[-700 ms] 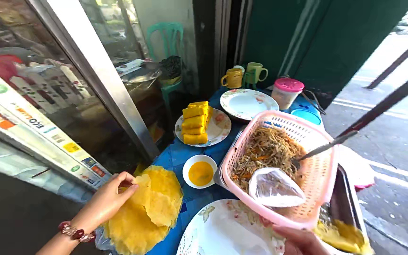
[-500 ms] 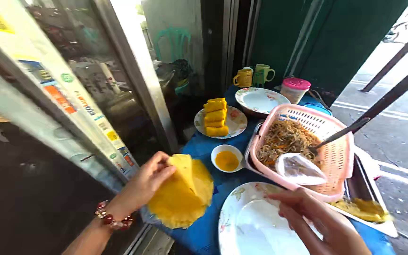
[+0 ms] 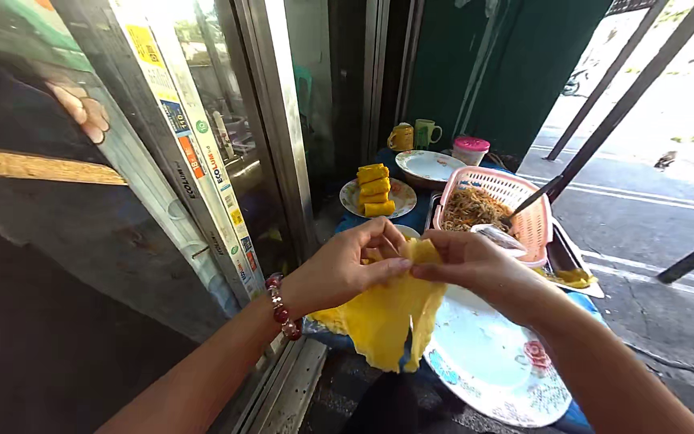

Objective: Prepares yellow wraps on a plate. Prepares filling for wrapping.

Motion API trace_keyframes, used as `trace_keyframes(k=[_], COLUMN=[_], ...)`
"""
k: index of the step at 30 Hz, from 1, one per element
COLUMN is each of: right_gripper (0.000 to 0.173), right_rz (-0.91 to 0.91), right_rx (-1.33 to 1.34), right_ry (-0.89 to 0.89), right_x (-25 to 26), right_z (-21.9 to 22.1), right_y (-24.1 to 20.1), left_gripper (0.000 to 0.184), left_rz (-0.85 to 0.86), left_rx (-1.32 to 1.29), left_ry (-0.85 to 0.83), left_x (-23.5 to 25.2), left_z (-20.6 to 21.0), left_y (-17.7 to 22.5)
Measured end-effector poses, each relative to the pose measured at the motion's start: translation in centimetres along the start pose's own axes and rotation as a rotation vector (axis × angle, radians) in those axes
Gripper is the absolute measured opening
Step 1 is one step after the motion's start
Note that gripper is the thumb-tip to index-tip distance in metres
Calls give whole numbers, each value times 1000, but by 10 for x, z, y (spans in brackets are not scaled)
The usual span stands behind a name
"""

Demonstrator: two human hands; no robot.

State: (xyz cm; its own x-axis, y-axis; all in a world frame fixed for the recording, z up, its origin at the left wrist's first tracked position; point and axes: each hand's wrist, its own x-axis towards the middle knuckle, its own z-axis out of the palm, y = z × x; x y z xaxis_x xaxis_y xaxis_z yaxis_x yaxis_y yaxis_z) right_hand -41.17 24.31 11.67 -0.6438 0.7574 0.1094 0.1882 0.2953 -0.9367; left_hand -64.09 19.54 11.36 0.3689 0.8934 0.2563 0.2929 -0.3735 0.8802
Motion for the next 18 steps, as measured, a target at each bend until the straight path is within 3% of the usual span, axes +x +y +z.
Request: trace_keyframes(k=[4, 7, 9, 14, 18], right_gripper=[10, 12, 17, 19, 23], right_rz=[-112, -65, -46, -12, 53], right_rx=[-244, -304, -268, -215, -180], right_ry=[147, 258, 278, 293, 231], right_x=[-12, -25, -31, -33, -37], right_z=[-11, -26, -39, -57, -62], right_y=[-10, -11, -4, 18, 24], left_gripper=[26, 20, 16, 32, 25], left_rz=[-14, -120, -158, -201, -135], left_rx=[133, 270, 357, 479, 497], left_ry=[91, 194, 150, -115, -12], left_x=[0, -6, -16, -35, -44], left_z=[-15, -31, -28, 1, 3], left_y=[-11, -53, -91, -146, -166])
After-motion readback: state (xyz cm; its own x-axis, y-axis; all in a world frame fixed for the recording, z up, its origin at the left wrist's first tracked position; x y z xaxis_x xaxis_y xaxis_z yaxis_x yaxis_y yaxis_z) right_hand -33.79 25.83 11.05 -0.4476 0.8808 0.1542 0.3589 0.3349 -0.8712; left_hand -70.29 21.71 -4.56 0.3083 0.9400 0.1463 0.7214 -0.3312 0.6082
